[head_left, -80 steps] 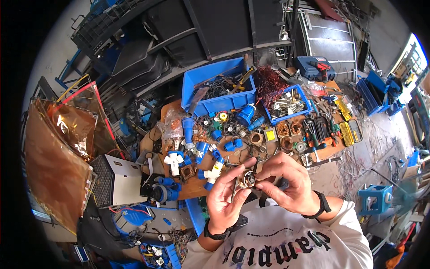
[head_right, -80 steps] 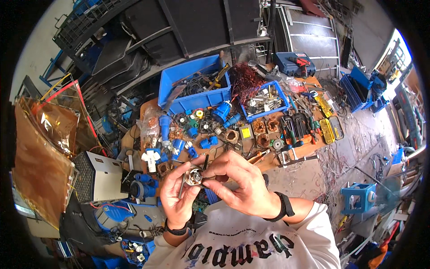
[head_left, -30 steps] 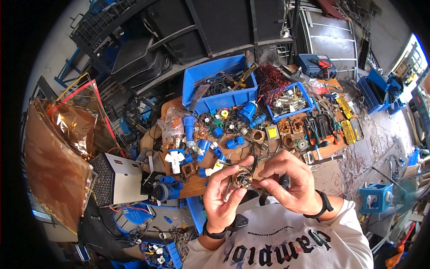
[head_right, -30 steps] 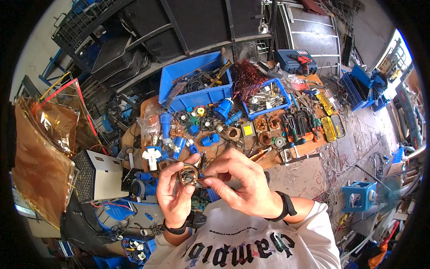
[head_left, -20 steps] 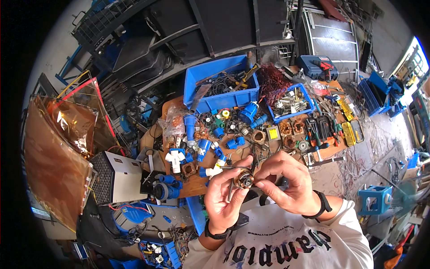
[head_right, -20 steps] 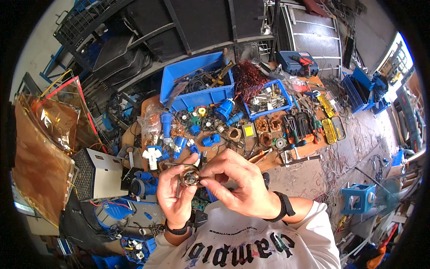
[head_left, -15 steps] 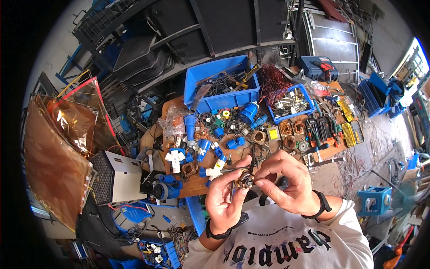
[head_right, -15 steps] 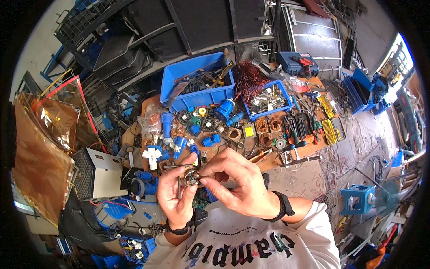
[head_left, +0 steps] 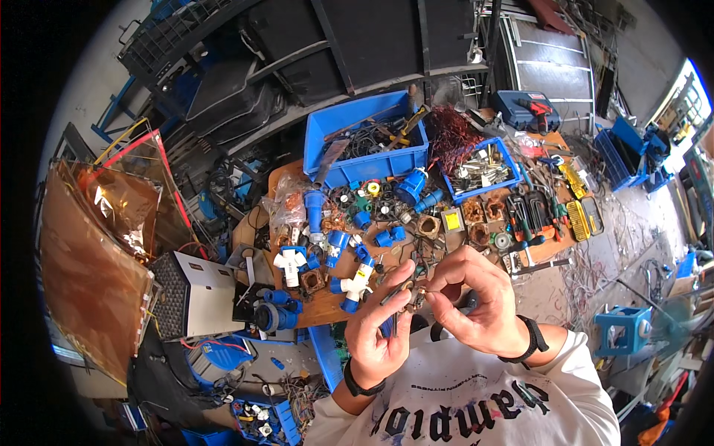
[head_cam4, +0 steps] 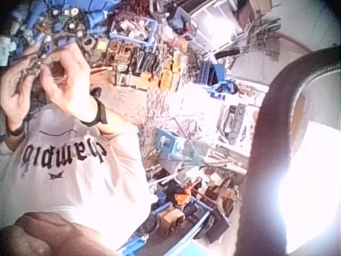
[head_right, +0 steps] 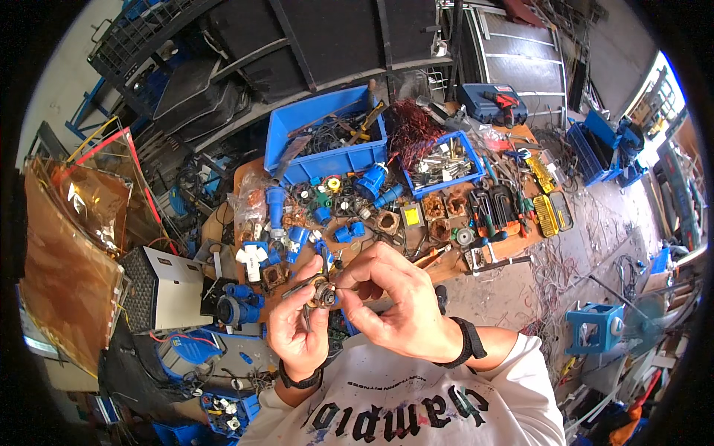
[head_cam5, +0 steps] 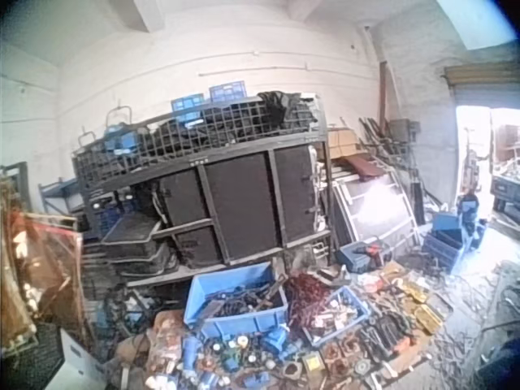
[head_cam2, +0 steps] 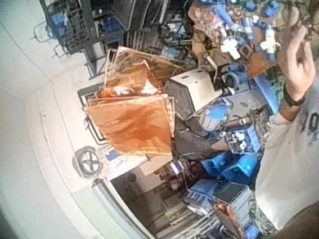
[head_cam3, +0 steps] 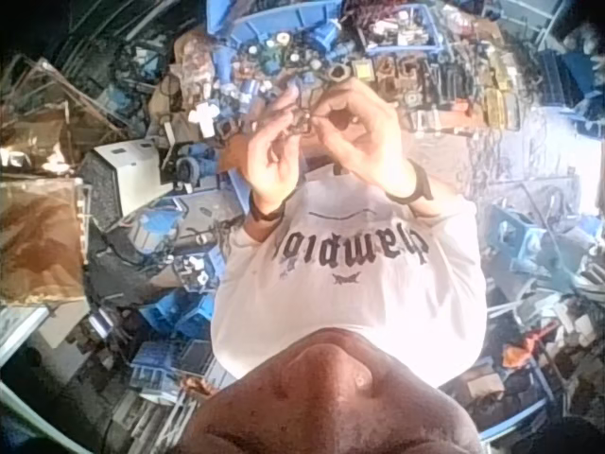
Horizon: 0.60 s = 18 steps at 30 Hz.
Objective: The person uses pliers to remove a small component from a black plastic housing. They then use a screwdriver to manipulate the internal wiring and components of the removed part. The person continues to adjust the wires and internal structure of the component with the screwdriver and their fingers.
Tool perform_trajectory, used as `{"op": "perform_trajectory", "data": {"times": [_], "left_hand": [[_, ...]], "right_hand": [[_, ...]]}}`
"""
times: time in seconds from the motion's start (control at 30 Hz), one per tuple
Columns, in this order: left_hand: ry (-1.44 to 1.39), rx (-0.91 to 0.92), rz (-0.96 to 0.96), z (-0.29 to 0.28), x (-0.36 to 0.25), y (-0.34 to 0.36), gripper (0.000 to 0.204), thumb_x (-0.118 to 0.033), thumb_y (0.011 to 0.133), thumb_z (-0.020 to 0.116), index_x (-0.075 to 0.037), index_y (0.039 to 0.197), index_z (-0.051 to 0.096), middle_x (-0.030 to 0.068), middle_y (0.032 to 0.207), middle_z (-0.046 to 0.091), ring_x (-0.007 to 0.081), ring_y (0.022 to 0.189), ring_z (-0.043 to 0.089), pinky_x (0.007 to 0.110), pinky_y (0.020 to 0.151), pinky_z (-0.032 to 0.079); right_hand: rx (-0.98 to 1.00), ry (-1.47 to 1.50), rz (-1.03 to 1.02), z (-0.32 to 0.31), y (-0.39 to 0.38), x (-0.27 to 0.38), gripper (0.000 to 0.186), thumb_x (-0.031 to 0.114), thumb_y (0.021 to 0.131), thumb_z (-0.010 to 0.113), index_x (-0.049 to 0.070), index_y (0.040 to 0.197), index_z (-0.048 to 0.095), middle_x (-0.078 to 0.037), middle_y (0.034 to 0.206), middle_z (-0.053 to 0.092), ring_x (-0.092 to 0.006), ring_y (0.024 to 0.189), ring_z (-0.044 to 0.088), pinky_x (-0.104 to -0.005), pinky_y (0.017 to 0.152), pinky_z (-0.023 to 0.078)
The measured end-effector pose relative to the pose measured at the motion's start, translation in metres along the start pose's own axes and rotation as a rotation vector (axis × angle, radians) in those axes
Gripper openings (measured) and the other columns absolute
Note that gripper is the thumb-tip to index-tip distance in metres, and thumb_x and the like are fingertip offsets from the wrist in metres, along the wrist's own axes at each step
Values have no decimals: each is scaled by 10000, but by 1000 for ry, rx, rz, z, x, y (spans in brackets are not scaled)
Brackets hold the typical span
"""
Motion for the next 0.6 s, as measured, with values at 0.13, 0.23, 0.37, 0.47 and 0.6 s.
{"op": "perform_trajectory", "data": {"times": [0.13,0.23,0.37,0.47,0.6], "left_hand": [[62,23,20,1,-2,3,294,89,848,612,-10,1124,582,284,1225,610,389,1143,621,423,952,509],[103,33,37,1,-5,4,305,95,841,614,-18,1123,586,278,1222,614,386,1134,627,416,936,521],[162,30,89,2,-11,9,319,107,834,620,-20,1125,589,275,1219,616,384,1111,639,409,895,550],[195,32,125,3,-13,11,332,111,830,630,-22,1132,590,276,1215,616,382,1092,648,397,863,570],[226,18,125,3,-12,10,307,104,830,641,-22,1109,607,275,1194,628,377,1049,668,383,831,583]], "right_hand": [[-13,-9,-4,-1,-2,-4,108,6,782,701,41,860,636,-51,866,608,-108,642,527,-239,547,429],[8,-37,29,-1,-3,-4,111,15,785,695,34,880,640,-52,862,604,-130,683,591,-249,566,492],[19,-59,15,-1,-2,-2,121,22,785,706,35,884,637,-51,865,607,-129,690,604,-249,566,500],[15,-60,14,-1,-1,-1,115,21,786,707,39,874,635,-47,854,608,-124,660,575,-249,553,474],[-18,-61,18,0,-1,-3,99,20,786,704,44,849,631,-38,824,602,-113,601,521,-247,529,425]]}}
Point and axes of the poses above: each hand's wrist, its own y-axis towards the middle knuckle, its own z-axis out of the palm, x = y × z, the point moved 7 cm from there along y, towards the middle knuckle
